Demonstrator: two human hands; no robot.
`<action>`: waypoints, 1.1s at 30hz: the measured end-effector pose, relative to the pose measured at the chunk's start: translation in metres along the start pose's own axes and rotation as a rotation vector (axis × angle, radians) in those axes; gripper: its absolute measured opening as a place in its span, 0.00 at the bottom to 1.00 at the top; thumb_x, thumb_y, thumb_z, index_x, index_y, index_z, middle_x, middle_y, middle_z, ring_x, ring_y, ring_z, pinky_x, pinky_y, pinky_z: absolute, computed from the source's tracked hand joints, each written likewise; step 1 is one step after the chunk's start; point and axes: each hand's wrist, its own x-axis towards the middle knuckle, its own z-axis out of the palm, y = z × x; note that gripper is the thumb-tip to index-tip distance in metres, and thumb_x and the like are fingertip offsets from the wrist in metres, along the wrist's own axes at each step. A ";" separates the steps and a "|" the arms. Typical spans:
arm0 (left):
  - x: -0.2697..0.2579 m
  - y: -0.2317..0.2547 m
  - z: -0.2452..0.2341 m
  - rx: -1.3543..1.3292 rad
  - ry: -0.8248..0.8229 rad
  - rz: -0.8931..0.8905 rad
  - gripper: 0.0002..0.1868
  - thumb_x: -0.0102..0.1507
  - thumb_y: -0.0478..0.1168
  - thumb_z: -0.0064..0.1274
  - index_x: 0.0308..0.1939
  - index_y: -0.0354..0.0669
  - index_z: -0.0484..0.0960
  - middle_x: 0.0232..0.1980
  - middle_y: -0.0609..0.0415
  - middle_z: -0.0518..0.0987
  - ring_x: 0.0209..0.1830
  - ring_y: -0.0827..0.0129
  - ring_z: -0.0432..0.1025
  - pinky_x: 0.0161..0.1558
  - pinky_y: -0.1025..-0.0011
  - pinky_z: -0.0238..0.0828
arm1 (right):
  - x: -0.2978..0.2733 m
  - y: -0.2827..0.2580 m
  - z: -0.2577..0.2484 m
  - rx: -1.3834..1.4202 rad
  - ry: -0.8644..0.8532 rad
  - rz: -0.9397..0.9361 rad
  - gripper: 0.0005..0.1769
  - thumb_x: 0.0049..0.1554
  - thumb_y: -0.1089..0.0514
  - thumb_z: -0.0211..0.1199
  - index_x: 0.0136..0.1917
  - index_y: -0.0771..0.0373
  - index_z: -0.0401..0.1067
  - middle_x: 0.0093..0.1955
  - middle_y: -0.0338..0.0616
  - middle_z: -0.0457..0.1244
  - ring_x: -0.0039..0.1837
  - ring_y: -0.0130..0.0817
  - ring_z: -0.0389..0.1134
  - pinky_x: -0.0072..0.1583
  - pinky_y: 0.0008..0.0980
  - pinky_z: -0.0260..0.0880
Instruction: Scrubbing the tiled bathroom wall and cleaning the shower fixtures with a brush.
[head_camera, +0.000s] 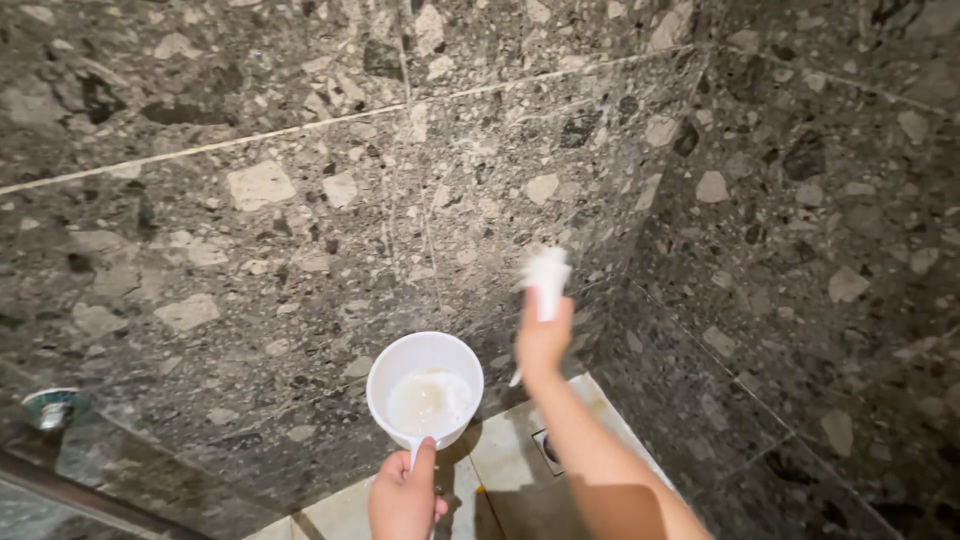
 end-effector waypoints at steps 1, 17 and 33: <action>-0.003 0.004 0.001 0.008 0.000 0.002 0.24 0.60 0.54 0.60 0.26 0.34 0.78 0.15 0.52 0.73 0.08 0.67 0.68 0.14 0.68 0.60 | -0.010 -0.019 -0.002 0.020 -0.015 -0.001 0.21 0.59 0.43 0.66 0.50 0.62 0.66 0.42 0.56 0.69 0.43 0.50 0.73 0.47 0.47 0.71; 0.022 -0.018 0.025 0.074 -0.004 -0.104 0.23 0.60 0.55 0.59 0.27 0.38 0.74 0.13 0.48 0.74 0.08 0.64 0.67 0.13 0.67 0.61 | 0.033 0.065 -0.015 -0.051 0.004 0.039 0.21 0.61 0.42 0.65 0.47 0.64 0.70 0.41 0.53 0.68 0.41 0.44 0.69 0.47 0.44 0.69; 0.047 -0.047 0.064 0.025 -0.041 -0.113 0.23 0.60 0.52 0.61 0.27 0.35 0.75 0.11 0.46 0.71 0.07 0.63 0.67 0.12 0.66 0.56 | 0.149 0.025 -0.050 0.576 -0.173 0.427 0.16 0.65 0.43 0.53 0.52 0.56 0.58 0.28 0.40 0.49 0.21 0.31 0.48 0.24 0.36 0.49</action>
